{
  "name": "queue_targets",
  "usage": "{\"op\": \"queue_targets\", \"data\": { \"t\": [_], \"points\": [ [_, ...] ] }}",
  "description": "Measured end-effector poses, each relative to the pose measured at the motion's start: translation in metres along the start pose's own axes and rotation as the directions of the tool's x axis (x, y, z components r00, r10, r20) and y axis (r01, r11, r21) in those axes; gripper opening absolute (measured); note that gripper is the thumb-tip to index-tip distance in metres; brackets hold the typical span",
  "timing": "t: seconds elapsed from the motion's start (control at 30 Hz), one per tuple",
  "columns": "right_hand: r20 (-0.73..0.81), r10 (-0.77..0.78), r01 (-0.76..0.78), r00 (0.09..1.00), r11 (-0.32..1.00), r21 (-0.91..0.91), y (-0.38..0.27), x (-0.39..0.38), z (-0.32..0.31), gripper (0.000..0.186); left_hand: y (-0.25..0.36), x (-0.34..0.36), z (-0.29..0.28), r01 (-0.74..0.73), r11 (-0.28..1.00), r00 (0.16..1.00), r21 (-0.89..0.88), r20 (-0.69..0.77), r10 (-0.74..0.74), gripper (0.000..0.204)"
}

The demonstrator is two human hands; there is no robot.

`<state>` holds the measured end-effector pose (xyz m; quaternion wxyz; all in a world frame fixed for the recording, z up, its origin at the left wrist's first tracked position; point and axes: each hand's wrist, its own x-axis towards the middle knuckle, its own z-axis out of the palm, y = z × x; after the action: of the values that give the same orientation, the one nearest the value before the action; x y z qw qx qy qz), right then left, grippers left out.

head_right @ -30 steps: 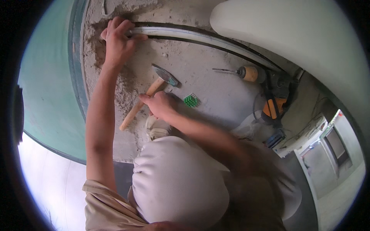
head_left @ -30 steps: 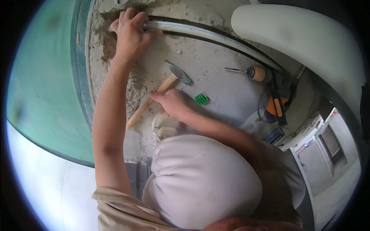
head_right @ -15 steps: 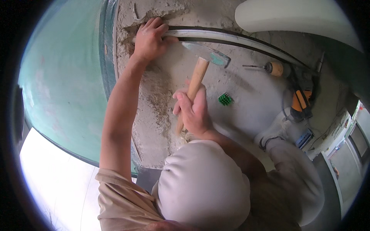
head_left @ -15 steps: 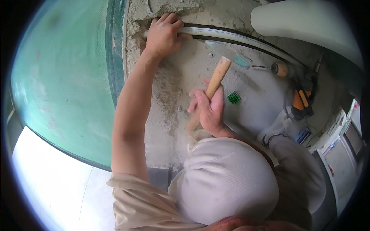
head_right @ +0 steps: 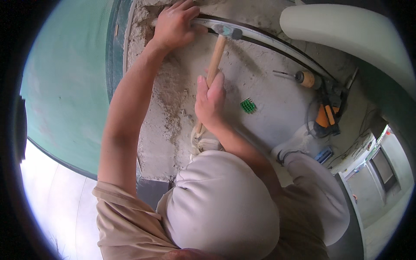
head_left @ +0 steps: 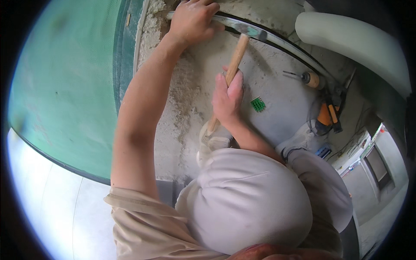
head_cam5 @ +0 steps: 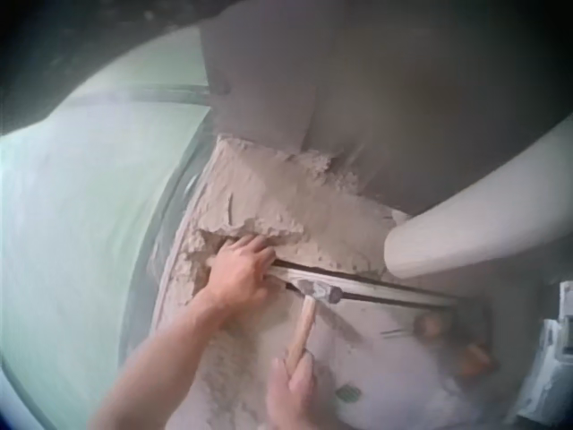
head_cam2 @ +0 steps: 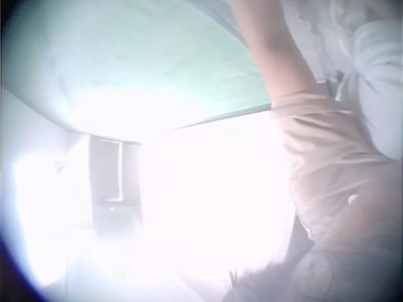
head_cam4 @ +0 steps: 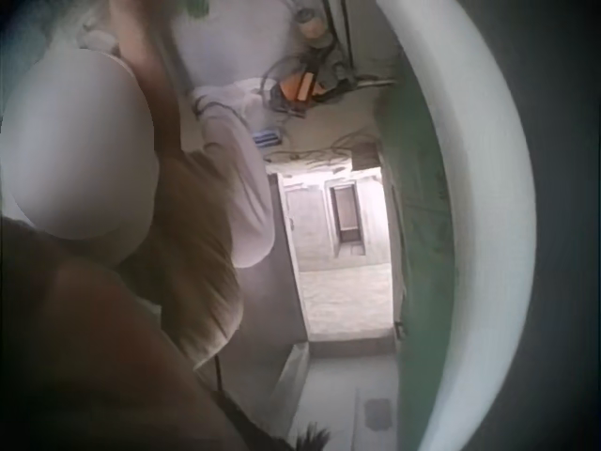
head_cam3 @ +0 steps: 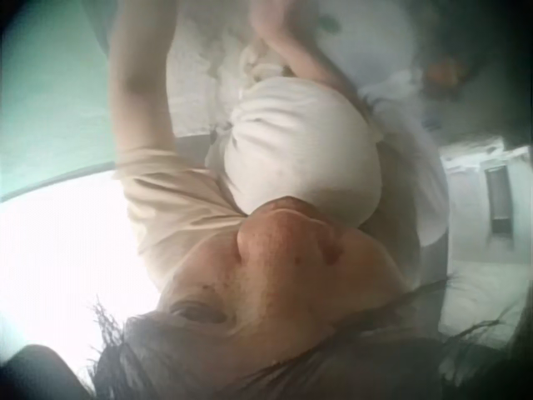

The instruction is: The person uses a rotary hammer to cut a groove in a concrete wall, then inserts a white conduit pipe into the groove. They secure the pipe using green plastic anchors and a hammer.

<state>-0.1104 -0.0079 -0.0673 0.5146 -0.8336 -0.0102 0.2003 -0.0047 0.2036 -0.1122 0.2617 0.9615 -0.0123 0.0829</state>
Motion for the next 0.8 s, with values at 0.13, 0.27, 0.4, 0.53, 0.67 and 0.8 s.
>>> {"op": "queue_targets", "data": {
  "t": [0.13, 0.27, 0.4, 0.53, 0.67, 0.8],
  "points": [
    [0.0, -0.03, 0.03, 1.0, 0.996, -0.088, 0.0, 0.003, 0.005, 0.031, -0.001, 0.0, 0.001, -0.012, 1.0, 1.0, 0.005, 0.009, 0.012, 0.034],
    [-0.027, -0.052, 0.051, 0.998, 0.998, -0.032, 0.0, 0.0, 0.007, 0.031, 0.002, -0.001, 0.001, 0.0, 0.999, 1.0, -0.032, 0.004, 0.0, 0.036],
    [-0.03, -0.077, 0.075, 0.997, 0.994, -0.073, 0.006, -0.002, 0.012, 0.031, 0.001, 0.0, 0.001, -0.001, 1.0, 1.0, -0.004, 0.022, 0.001, 0.035],
    [0.087, -0.027, 0.042, 0.996, 0.985, -0.168, 0.006, 0.004, 0.006, 0.034, -0.002, -0.002, 0.002, 0.001, 1.0, 1.0, -0.02, 0.027, 0.0, 0.034],
    [-0.009, -0.031, 0.031, 0.999, 1.0, 0.006, -0.021, -0.009, 0.003, 0.035, 0.0, 0.0, 0.003, 0.01, 1.0, 1.0, -0.022, 0.019, -0.009, 0.032],
    [-0.014, -0.056, 0.056, 0.998, 0.997, -0.053, 0.0, -0.006, 0.011, 0.034, 0.001, 0.0, -0.001, 0.014, 0.999, 0.999, -0.028, 0.031, -0.013, 0.031]
  ]
}}
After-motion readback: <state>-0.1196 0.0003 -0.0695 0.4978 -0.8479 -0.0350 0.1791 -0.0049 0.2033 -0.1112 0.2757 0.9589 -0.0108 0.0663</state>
